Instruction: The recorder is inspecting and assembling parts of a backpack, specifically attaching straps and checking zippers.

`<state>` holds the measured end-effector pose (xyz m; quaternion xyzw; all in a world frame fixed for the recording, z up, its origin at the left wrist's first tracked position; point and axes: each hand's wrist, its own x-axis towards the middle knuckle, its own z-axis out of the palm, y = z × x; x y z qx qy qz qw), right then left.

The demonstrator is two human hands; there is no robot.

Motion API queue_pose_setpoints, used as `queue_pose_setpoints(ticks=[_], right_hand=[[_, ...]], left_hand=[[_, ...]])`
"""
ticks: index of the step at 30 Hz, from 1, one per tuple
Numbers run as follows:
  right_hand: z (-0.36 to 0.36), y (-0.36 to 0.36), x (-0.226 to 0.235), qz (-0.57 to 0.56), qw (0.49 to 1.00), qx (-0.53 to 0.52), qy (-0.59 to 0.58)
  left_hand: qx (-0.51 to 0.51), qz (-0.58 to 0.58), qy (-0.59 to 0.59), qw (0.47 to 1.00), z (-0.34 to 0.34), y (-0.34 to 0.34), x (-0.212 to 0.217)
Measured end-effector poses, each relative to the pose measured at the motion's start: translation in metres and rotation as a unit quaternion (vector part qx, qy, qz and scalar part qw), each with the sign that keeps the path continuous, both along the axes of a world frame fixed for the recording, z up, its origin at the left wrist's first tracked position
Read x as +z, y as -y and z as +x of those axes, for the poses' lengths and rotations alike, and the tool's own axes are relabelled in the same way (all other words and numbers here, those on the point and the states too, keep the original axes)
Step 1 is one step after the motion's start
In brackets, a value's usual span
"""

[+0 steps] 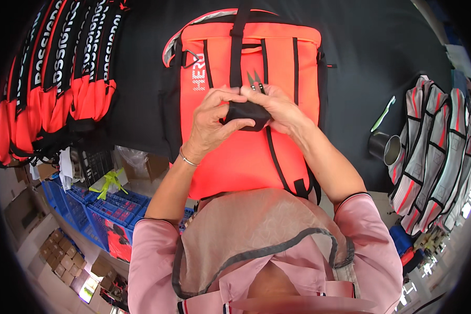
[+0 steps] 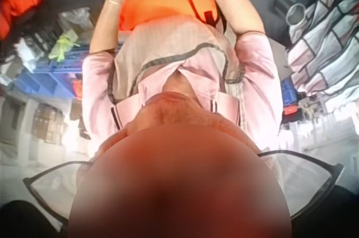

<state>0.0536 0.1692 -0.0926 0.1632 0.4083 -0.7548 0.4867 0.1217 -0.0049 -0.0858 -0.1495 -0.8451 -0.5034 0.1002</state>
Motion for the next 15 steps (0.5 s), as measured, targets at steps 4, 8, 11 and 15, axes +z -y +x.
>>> queue_pose_setpoints(ticks=[4, 8, 11, 15], right_hand=[[0.005, -0.023, 0.032, 0.182, 0.954, 0.014, -0.237], [0.027, -0.038, 0.051, 0.273, 0.866, 0.034, -0.418], [0.035, -0.041, 0.054, 0.328, 0.786, 0.064, -0.520], [0.036, -0.040, 0.051, 0.317, 0.770, 0.061, -0.550]], left_hand=[[0.073, 0.096, 0.068, 0.990, 0.012, -0.004, -0.005], [0.081, 0.117, 0.127, 0.982, 0.018, -0.012, -0.003], [0.076, 0.104, 0.091, 0.987, 0.016, -0.012, -0.008], [0.069, 0.125, 0.134, 0.981, 0.017, -0.017, 0.000]])
